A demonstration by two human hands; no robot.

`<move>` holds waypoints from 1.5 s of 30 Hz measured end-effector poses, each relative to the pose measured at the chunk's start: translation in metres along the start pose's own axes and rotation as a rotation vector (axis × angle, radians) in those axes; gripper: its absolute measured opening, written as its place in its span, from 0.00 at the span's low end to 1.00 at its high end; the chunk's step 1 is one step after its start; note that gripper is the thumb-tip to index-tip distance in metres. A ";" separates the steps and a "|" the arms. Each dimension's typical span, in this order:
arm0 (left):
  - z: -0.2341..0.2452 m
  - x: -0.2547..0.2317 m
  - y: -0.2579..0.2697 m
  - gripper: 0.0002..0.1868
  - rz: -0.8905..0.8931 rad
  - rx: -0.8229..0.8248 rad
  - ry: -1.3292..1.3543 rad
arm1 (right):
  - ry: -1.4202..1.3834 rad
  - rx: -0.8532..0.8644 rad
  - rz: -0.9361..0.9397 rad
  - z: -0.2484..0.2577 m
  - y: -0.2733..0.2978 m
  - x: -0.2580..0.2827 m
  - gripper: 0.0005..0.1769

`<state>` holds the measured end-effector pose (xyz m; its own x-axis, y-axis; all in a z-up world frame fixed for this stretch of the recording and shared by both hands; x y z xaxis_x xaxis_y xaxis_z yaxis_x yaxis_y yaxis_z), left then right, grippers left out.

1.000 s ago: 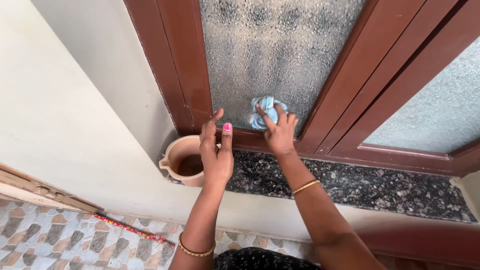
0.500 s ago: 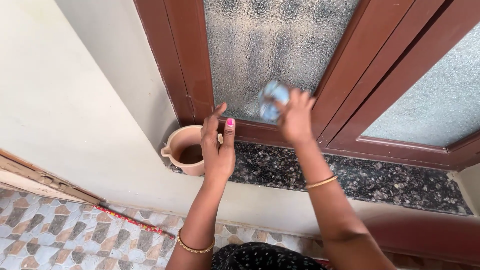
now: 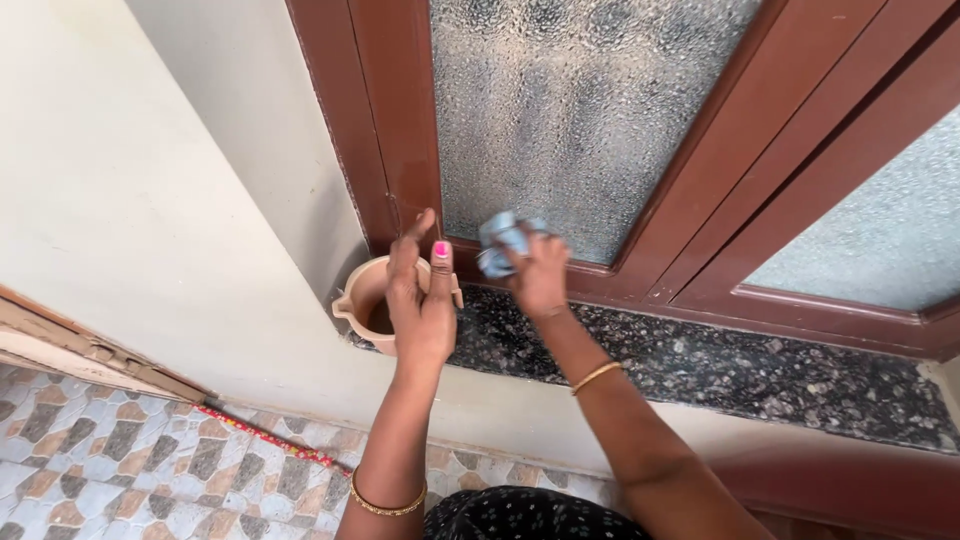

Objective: The person cleans the glass panes and wooden frames of a window using a blue cloth and water from a plastic jug.

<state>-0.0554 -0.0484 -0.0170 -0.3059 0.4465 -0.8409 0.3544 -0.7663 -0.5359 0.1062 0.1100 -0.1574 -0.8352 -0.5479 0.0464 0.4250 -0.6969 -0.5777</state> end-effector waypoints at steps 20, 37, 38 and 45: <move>-0.072 0.005 -0.009 0.24 0.055 0.109 0.026 | 0.143 0.192 -0.018 0.045 0.045 -0.046 0.35; -0.083 -0.024 0.001 0.23 0.002 0.127 -0.056 | 0.197 -0.124 -0.333 0.230 0.026 -0.060 0.43; -0.085 -0.024 0.002 0.23 0.011 0.128 -0.063 | 0.183 -0.239 -0.307 0.253 0.013 -0.058 0.43; -0.093 -0.021 -0.005 0.24 -0.048 0.131 -0.030 | 0.325 -0.411 -0.275 0.253 -0.063 -0.065 0.51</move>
Point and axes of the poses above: each hand's wrist, its own y-axis away from the middle knuckle, its own z-axis out of the back of the hand, x = y × z, the point moved 5 cm from there along -y, towards the middle knuckle, and after that the axes turned 6 degrees about x, right-handed, at the moved point
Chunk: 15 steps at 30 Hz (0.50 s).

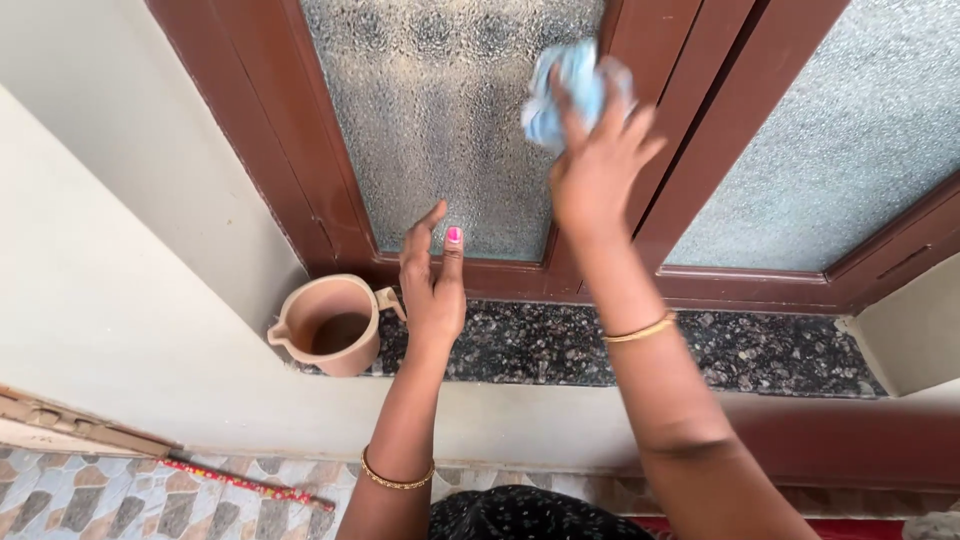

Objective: The person cleans the glass panes and wooden frames of a window using a blue cloth and water from a plastic jug.

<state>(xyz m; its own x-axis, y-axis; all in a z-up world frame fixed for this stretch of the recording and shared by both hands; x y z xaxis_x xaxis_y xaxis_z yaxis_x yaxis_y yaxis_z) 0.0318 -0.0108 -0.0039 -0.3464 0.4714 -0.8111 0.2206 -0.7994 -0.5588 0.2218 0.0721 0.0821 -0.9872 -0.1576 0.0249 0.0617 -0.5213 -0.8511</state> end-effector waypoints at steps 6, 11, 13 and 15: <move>-0.003 0.016 -0.007 0.24 0.039 0.015 -0.002 | 0.047 0.239 0.026 -0.083 0.115 0.005 0.49; 0.002 0.021 -0.012 0.23 0.082 0.028 -0.019 | 0.029 0.391 0.093 -0.114 0.197 0.003 0.43; 0.010 0.023 -0.013 0.23 0.065 0.017 0.007 | 0.017 0.451 0.072 -0.117 0.214 0.006 0.42; 0.017 0.026 -0.013 0.23 0.052 -0.005 0.003 | -0.082 0.468 0.028 -0.116 0.213 0.003 0.43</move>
Point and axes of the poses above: each hand's wrist, its own y-axis away from the middle knuckle, its own z-axis out of the back of the hand, x = y × z, the point moved 5 cm from there along -y, towards the middle knuckle, and after that the axes turned 6 degrees about x, right-handed, at the moved point
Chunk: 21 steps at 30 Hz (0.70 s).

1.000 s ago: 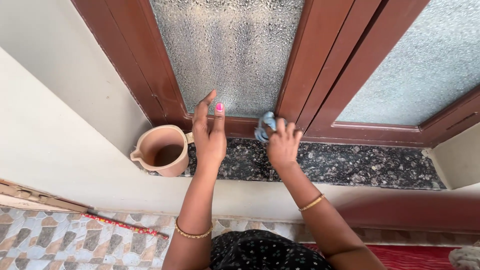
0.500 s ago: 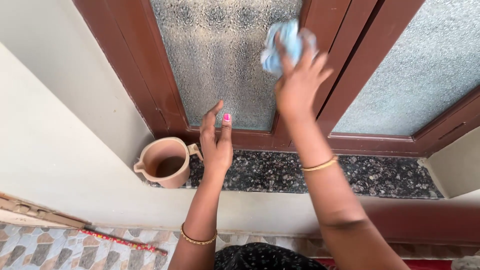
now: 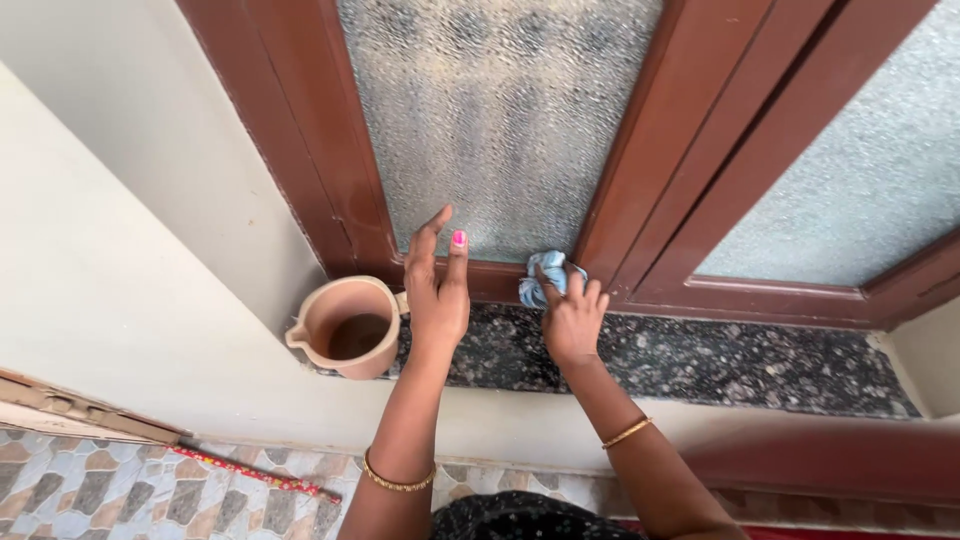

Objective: The person cleans the glass panes and wooden frames of a window using a blue cloth and water from a plastic jug.

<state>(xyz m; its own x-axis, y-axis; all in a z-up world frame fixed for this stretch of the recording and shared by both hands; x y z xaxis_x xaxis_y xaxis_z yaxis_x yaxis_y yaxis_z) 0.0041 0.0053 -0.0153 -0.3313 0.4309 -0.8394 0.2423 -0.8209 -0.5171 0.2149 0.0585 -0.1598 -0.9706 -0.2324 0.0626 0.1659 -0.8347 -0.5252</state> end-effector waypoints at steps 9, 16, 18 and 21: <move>0.051 0.030 0.009 0.23 0.070 -0.059 -0.019 | -0.315 -0.138 0.060 -0.010 -0.047 0.072 0.43; 0.059 0.048 0.006 0.25 0.105 -0.058 0.045 | -0.314 -0.012 0.264 -0.041 -0.081 0.163 0.30; 0.051 0.047 0.003 0.24 0.089 -0.041 0.050 | -0.268 0.012 0.325 -0.043 -0.087 0.174 0.22; 0.040 0.041 -0.004 0.24 0.014 -0.028 0.019 | -0.119 0.095 0.358 -0.041 -0.082 0.153 0.21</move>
Point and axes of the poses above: each hand's wrist, its own y-axis away from the middle knuckle, its own z-axis out of the back of the hand, x = y × z, the point moved 5 cm from there along -y, towards the middle knuckle, and after that the axes turned 6 degrees about x, right-handed, at the moved point
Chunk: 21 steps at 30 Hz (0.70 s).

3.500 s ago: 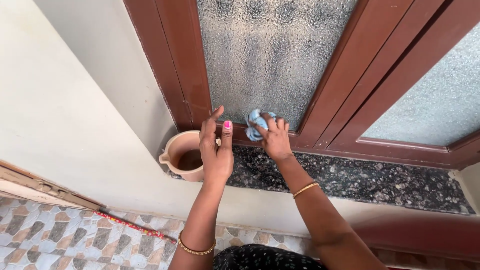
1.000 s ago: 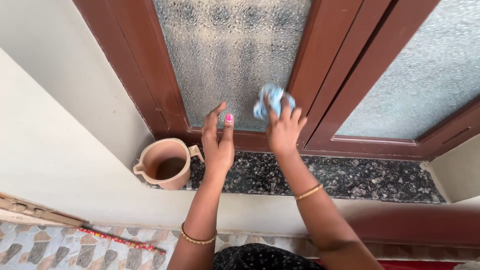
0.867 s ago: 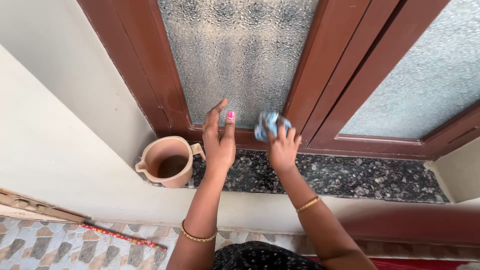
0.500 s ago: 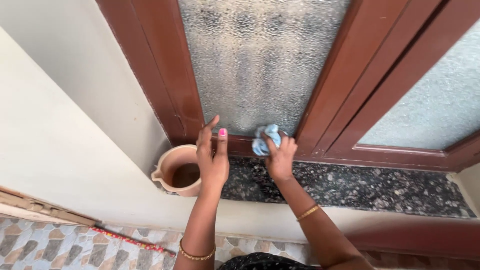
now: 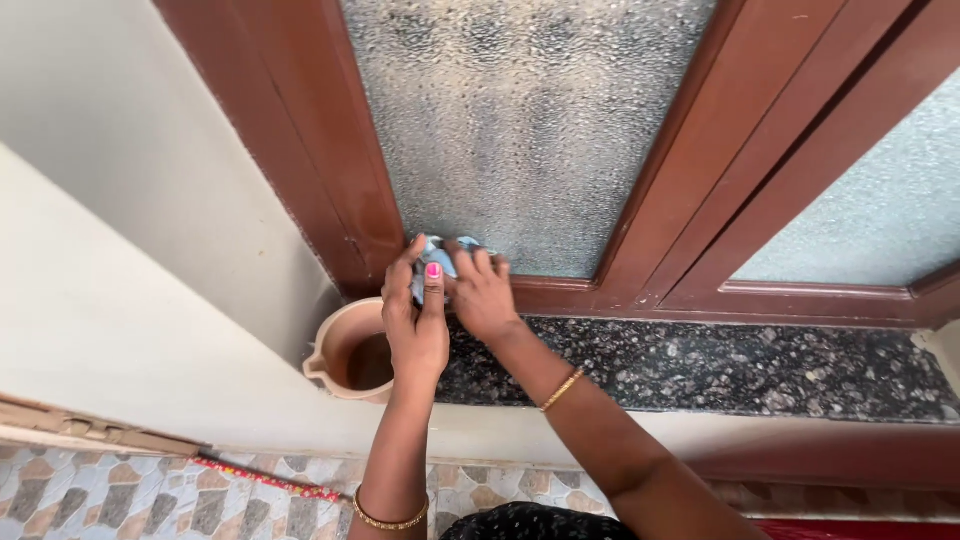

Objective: The person cleans the glass panes and wooden frames of a window using a blue cloth and water from a plastic jug.

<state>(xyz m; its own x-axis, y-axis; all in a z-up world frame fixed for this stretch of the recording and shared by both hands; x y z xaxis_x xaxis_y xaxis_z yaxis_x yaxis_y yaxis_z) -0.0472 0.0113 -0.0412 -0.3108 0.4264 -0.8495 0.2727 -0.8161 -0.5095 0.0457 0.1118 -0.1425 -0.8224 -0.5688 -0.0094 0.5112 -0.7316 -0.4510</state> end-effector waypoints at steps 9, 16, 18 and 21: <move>-0.034 -0.002 -0.013 0.24 -0.006 0.049 -0.024 | 0.139 -0.032 -0.163 0.022 0.066 -0.076 0.31; -0.046 -0.001 -0.014 0.26 0.005 0.065 0.035 | 0.214 -0.032 -0.315 0.043 0.105 -0.118 0.33; -0.046 -0.001 -0.012 0.27 0.008 0.066 0.055 | 0.209 -0.045 -0.301 0.043 0.115 -0.117 0.33; -0.041 -0.003 -0.014 0.28 0.012 0.052 0.055 | 0.086 -0.104 -0.323 0.034 0.120 -0.110 0.32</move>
<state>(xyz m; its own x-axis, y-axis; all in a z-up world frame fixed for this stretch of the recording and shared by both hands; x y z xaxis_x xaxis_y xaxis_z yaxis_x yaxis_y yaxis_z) -0.0129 0.0372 -0.0376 -0.2573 0.4361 -0.8623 0.2280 -0.8398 -0.4927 0.2057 0.0735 -0.1652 -0.9580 -0.2766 0.0752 0.1963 -0.8242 -0.5311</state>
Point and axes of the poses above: each hand's wrist, its own y-axis away from the middle knuckle, its own z-axis out of the back of the hand, x = y × z, the point moved 5 cm from there along -y, towards the middle knuckle, and after that the axes turned 6 degrees about x, right-handed, at the moved point
